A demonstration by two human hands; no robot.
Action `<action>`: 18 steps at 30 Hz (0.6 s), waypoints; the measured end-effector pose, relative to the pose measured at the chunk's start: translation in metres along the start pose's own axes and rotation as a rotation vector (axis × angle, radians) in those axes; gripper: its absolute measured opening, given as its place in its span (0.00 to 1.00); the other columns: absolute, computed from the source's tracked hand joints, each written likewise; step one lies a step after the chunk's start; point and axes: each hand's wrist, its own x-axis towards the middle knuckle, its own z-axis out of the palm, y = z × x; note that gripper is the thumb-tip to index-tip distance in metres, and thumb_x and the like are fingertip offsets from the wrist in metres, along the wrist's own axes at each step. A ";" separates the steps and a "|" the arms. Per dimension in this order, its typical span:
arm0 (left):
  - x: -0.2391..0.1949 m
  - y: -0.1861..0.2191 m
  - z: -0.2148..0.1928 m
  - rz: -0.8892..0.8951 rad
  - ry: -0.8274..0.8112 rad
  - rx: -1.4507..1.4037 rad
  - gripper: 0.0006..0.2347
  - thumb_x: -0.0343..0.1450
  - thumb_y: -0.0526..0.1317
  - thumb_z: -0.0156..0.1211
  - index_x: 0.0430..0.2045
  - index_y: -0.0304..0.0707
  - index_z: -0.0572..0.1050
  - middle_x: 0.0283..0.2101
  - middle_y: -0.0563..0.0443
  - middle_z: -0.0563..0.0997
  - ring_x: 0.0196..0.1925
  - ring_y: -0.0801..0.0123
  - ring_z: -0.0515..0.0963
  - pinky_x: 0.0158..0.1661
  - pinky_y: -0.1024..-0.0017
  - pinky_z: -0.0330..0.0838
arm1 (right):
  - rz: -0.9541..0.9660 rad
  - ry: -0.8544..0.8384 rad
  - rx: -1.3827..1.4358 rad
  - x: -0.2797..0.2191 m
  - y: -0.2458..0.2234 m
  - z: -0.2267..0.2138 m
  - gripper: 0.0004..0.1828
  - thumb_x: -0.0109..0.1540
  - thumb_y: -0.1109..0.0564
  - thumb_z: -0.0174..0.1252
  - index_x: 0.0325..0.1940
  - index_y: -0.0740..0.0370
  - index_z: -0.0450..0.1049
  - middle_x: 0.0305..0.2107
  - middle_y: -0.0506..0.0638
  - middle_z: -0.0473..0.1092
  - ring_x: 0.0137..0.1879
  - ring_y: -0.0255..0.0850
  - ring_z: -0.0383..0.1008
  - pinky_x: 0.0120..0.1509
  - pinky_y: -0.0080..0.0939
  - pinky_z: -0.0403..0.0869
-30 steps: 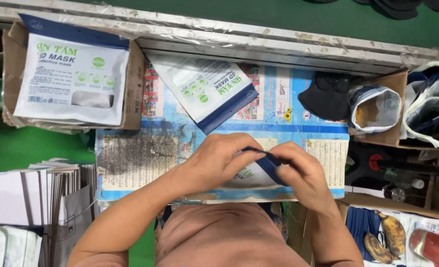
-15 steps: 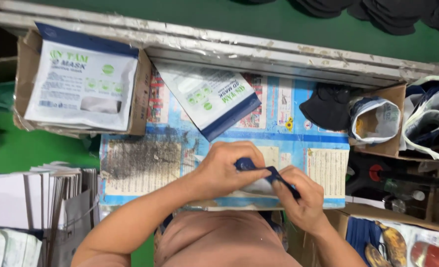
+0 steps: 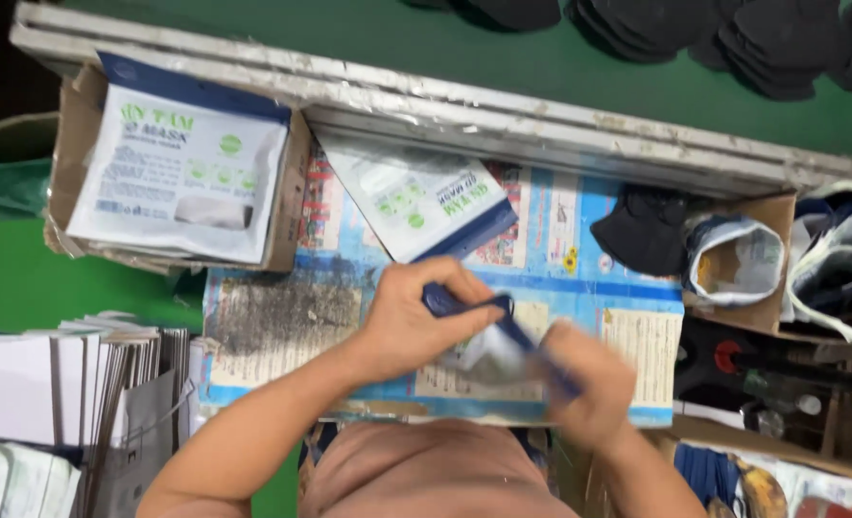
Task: The person picks up a black fabric face mask from the conveyor, folds it, and slides it into a printed plastic pouch with a blue header, then places the filled pouch on a stack. They repeat this packing cycle with masks and pouches one at a time.
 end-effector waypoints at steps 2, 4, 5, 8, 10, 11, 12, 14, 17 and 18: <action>-0.001 -0.003 -0.004 0.055 -0.003 -0.030 0.06 0.67 0.32 0.73 0.28 0.31 0.79 0.36 0.49 0.86 0.38 0.79 0.83 0.40 0.78 0.79 | -0.076 -0.039 -0.005 0.003 -0.013 0.001 0.07 0.59 0.63 0.63 0.31 0.67 0.72 0.25 0.54 0.68 0.30 0.43 0.71 0.36 0.39 0.69; -0.001 -0.001 -0.014 0.105 -0.002 -0.065 0.06 0.68 0.32 0.72 0.26 0.31 0.78 0.36 0.49 0.86 0.40 0.78 0.85 0.43 0.77 0.80 | -0.147 -0.087 -0.011 0.009 -0.007 0.003 0.10 0.57 0.60 0.66 0.30 0.66 0.72 0.23 0.54 0.66 0.29 0.45 0.70 0.34 0.40 0.69; 0.004 0.005 -0.023 -0.022 0.085 -0.026 0.07 0.65 0.34 0.74 0.26 0.31 0.79 0.35 0.49 0.86 0.36 0.77 0.83 0.38 0.76 0.78 | -0.080 -0.088 0.105 0.018 0.007 0.004 0.07 0.59 0.62 0.62 0.28 0.67 0.72 0.22 0.53 0.69 0.28 0.41 0.72 0.40 0.41 0.71; 0.030 0.010 -0.089 -0.203 0.444 0.077 0.17 0.62 0.40 0.77 0.36 0.30 0.76 0.37 0.46 0.82 0.34 0.69 0.81 0.34 0.71 0.77 | 0.054 0.010 0.328 0.074 0.030 0.019 0.12 0.66 0.64 0.54 0.28 0.68 0.74 0.24 0.50 0.73 0.30 0.35 0.73 0.42 0.37 0.73; 0.046 0.020 -0.151 -0.262 0.715 0.136 0.25 0.63 0.43 0.77 0.46 0.28 0.71 0.41 0.44 0.78 0.36 0.64 0.80 0.35 0.68 0.78 | 0.126 0.109 0.434 0.134 0.031 0.039 0.16 0.70 0.63 0.50 0.29 0.69 0.76 0.26 0.49 0.75 0.33 0.33 0.73 0.40 0.32 0.72; 0.053 0.031 -0.188 0.030 0.812 -0.106 0.20 0.68 0.38 0.72 0.48 0.26 0.69 0.44 0.42 0.79 0.44 0.57 0.83 0.46 0.57 0.80 | 0.032 0.079 0.210 0.171 0.028 0.053 0.09 0.67 0.58 0.60 0.47 0.66 0.73 0.38 0.53 0.72 0.44 0.38 0.72 0.48 0.36 0.72; 0.058 0.042 -0.224 0.331 0.886 -0.352 0.16 0.73 0.34 0.66 0.49 0.25 0.66 0.46 0.40 0.80 0.51 0.49 0.86 0.56 0.45 0.81 | -0.063 0.044 -0.013 0.209 0.023 0.068 0.29 0.63 0.53 0.70 0.65 0.64 0.70 0.49 0.57 0.70 0.54 0.43 0.71 0.56 0.40 0.72; 0.049 0.009 -0.290 0.373 0.833 -0.514 0.15 0.75 0.33 0.63 0.51 0.20 0.68 0.49 0.35 0.81 0.53 0.47 0.85 0.59 0.45 0.79 | -0.122 0.093 -0.243 0.272 0.044 0.118 0.42 0.55 0.45 0.73 0.67 0.63 0.65 0.56 0.64 0.63 0.62 0.60 0.61 0.58 0.59 0.65; 0.026 -0.011 -0.311 0.272 0.816 -0.620 0.11 0.78 0.32 0.60 0.51 0.18 0.72 0.50 0.34 0.80 0.53 0.49 0.83 0.59 0.50 0.79 | -0.098 0.165 -0.581 0.353 0.066 0.154 0.58 0.43 0.36 0.76 0.70 0.61 0.61 0.66 0.74 0.55 0.70 0.82 0.48 0.56 0.87 0.57; 0.014 -0.018 -0.303 0.113 0.859 -0.566 0.08 0.79 0.31 0.60 0.47 0.21 0.74 0.48 0.36 0.79 0.50 0.53 0.82 0.56 0.56 0.80 | -0.004 0.172 -0.693 0.372 0.075 0.160 0.60 0.39 0.35 0.75 0.70 0.60 0.62 0.68 0.77 0.54 0.71 0.87 0.46 0.53 0.97 0.56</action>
